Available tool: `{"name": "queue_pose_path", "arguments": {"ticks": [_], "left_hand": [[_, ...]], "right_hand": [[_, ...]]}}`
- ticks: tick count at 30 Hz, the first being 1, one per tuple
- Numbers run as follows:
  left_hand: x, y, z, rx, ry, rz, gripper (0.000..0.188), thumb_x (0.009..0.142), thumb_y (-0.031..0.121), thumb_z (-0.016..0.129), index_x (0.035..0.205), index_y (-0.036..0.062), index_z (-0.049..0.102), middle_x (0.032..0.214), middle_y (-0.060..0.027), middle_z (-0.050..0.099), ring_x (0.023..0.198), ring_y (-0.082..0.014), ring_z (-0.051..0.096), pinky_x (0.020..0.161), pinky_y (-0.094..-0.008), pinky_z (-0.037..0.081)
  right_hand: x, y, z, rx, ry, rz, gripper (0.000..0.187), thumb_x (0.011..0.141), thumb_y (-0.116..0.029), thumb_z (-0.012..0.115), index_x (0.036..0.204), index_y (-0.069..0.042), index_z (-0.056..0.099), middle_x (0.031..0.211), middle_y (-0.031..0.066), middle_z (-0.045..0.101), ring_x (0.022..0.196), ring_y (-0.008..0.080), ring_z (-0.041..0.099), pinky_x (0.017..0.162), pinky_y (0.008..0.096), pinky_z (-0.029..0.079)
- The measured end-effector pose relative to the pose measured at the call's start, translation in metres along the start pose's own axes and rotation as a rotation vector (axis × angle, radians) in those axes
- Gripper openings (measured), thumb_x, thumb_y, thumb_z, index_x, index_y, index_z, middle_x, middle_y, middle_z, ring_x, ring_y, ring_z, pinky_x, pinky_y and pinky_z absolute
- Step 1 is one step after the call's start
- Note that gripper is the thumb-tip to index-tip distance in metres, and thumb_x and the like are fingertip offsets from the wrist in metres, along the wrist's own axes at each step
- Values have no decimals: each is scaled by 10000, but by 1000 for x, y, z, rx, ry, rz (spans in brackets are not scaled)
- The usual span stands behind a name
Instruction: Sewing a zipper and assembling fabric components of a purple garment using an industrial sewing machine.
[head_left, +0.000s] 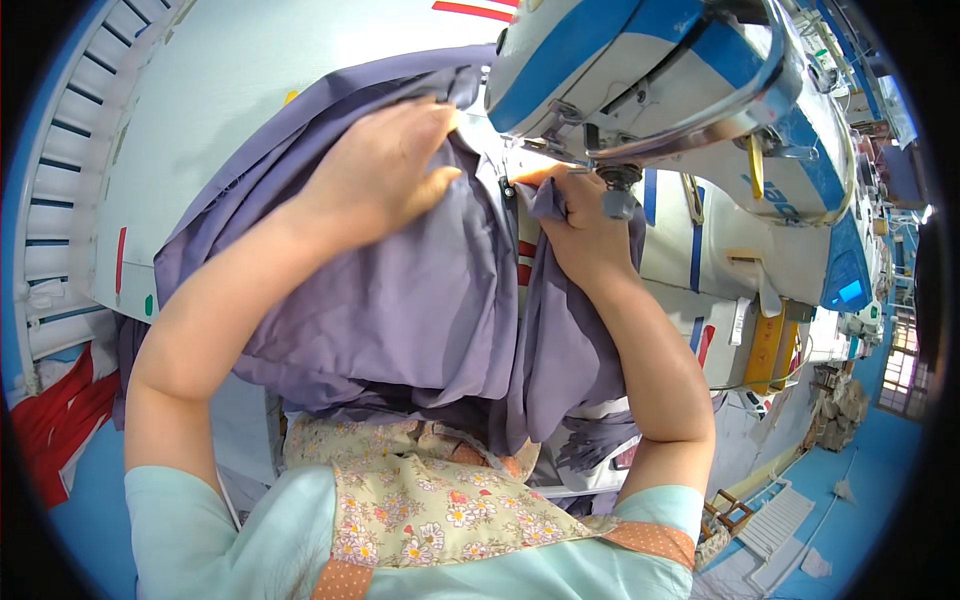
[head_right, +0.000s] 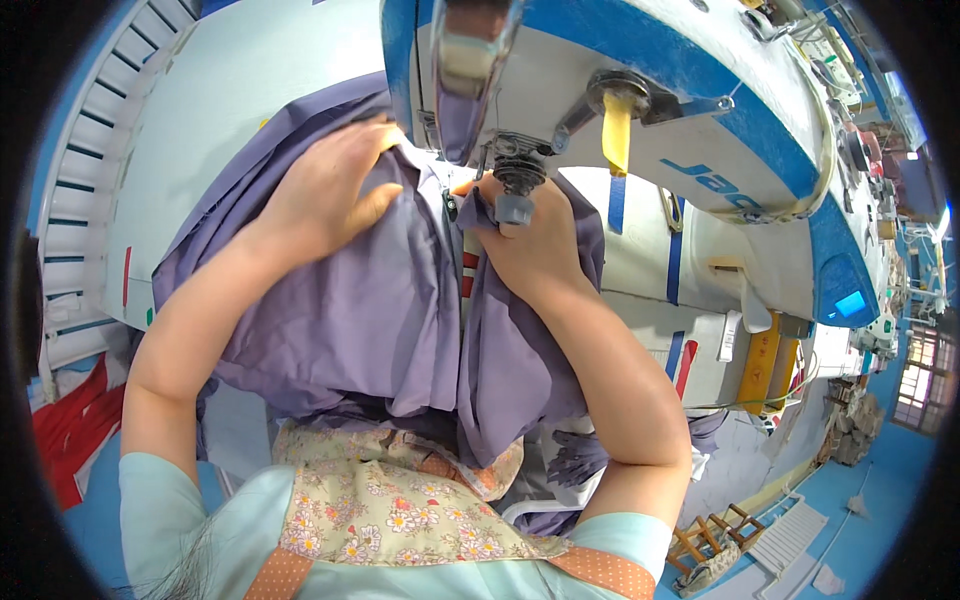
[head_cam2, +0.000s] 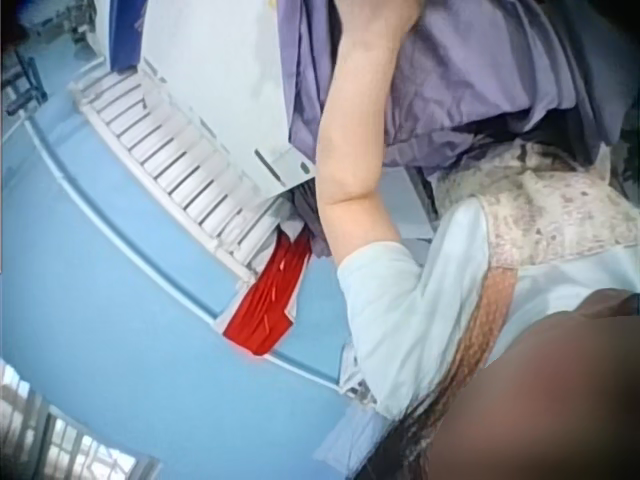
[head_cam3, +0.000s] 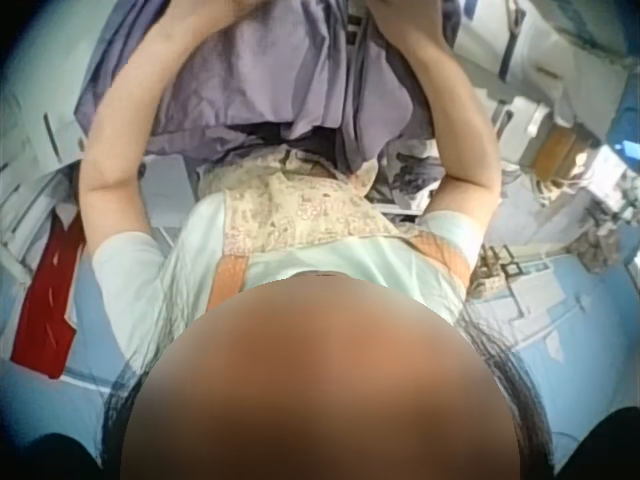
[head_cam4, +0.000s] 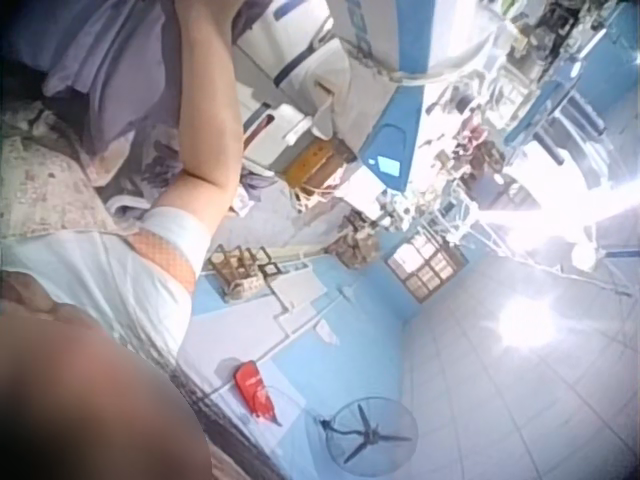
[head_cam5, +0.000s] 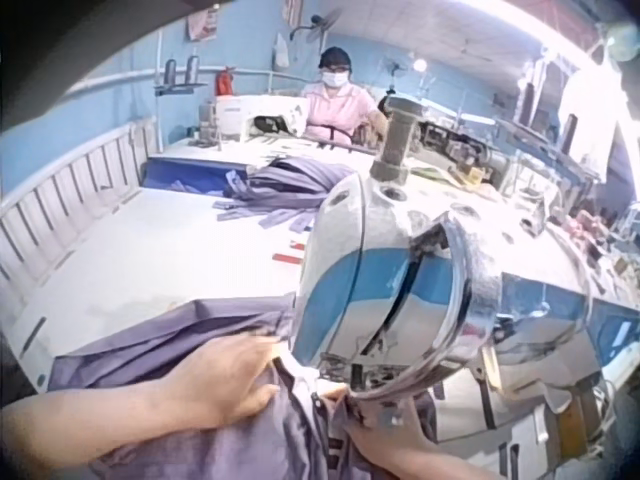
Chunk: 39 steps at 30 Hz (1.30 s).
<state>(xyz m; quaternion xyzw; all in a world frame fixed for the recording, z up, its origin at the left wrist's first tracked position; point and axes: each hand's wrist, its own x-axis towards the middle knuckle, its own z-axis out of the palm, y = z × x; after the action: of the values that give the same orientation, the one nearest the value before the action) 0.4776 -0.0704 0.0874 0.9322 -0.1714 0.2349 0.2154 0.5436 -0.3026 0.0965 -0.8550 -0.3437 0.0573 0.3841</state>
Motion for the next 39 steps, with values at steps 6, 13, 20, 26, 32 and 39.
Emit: {"name": "queue_pose_path", "arguments": {"ticks": [6,13,20,26,32,39], "left_hand": [[19,-21,-7,111,-169,-239,316,827,149,680,1104,29,585,1012,-169,646,936,-339,634,821,-426,516],[8,45,3,-279,-49,29,313,721,97,752,990,62,596,996,-88,591,969,-335,575,831,-426,492],[11,43,19,-62,33,-78,287,731,142,741,877,52,511,873,-113,526,865,-334,551,733,-429,474],[9,37,20,17,61,32,199,754,109,687,875,52,539,851,-99,531,806,-309,560,701,-405,491],[8,21,18,-46,7,78,206,786,72,683,908,56,518,868,-115,545,802,-340,570,694,-427,492],[11,13,20,-128,13,80,123,813,124,651,848,45,564,857,-112,569,825,-327,595,716,-403,509]], "right_hand": [[0,-7,0,-232,-34,-1,221,796,-45,640,996,-110,707,924,96,685,941,299,626,837,376,481],[2,0,0,-102,42,-86,190,776,-60,662,963,-83,687,862,122,660,850,318,629,759,386,483],[0,3,2,6,13,63,193,811,-51,649,1000,-59,685,912,108,658,887,279,634,777,358,487],[1,-3,-3,-58,-6,25,215,802,-24,638,1001,-74,701,939,107,670,903,281,634,804,360,491],[-1,-1,-1,-155,-62,-60,332,732,28,634,1018,-127,702,1000,86,682,973,311,621,853,381,496],[0,-1,0,-312,-5,-435,263,722,-74,692,981,-113,668,938,88,682,827,296,664,707,385,520]]}}
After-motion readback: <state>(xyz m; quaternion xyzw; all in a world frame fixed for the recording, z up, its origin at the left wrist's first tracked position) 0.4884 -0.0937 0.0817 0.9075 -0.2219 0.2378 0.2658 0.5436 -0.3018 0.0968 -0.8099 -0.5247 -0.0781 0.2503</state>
